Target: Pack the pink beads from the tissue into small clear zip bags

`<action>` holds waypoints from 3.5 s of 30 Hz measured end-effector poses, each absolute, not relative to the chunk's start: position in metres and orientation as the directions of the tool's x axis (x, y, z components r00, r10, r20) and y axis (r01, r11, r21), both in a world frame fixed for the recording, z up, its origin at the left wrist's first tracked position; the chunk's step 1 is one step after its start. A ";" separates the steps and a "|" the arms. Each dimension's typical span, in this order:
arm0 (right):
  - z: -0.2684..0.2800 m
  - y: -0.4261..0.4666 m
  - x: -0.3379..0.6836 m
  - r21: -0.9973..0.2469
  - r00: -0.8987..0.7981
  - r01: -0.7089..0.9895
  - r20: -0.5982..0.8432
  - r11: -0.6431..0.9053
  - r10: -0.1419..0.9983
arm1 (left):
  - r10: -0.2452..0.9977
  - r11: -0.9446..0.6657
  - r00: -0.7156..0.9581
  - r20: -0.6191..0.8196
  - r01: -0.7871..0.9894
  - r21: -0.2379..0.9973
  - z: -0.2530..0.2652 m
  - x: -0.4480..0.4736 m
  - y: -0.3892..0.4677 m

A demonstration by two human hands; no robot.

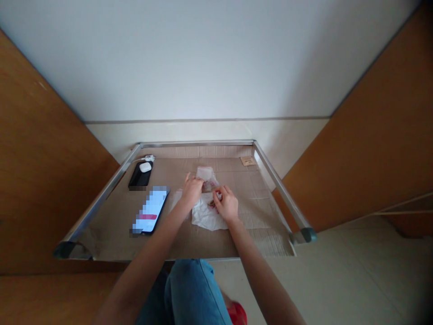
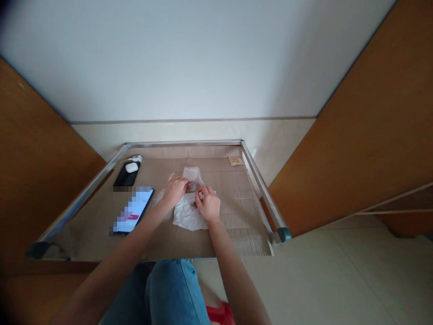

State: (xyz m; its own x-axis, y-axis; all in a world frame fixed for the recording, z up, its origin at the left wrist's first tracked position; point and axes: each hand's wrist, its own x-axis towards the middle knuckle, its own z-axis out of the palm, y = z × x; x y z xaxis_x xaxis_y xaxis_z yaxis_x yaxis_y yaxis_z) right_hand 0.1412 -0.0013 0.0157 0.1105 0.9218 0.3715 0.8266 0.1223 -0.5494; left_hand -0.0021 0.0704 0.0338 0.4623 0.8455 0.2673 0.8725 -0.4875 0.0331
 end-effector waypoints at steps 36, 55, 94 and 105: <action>0.007 0.010 0.152 -0.986 0.093 -0.103 0.122 0.131 0.988 | 0.871 -0.423 -0.172 0.460 0.216 0.880 0.002 0.021 0.004; 0.010 0.005 0.148 -0.994 -0.074 -0.072 0.093 0.088 0.993 | 0.903 -0.391 -0.106 0.417 0.205 0.897 -0.006 0.018 0.013; 0.011 0.002 0.142 -0.706 0.125 0.681 0.374 0.195 0.919 | 0.880 -0.387 -0.001 0.476 0.579 0.717 0.002 0.023 0.000; 0.009 0.005 0.146 -0.767 0.300 0.639 0.318 0.058 0.899 | 0.850 -0.434 -0.054 0.525 0.492 0.755 0.004 0.022 0.001</action>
State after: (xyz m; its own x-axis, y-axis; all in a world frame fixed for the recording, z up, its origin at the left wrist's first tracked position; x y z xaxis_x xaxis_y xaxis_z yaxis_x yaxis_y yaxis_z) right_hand 0.1464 0.0053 0.0089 0.3003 0.8992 0.3181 0.6390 0.0579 -0.7670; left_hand 0.0220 0.0010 0.0037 -0.0545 0.8497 0.5245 0.4918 -0.4343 0.7546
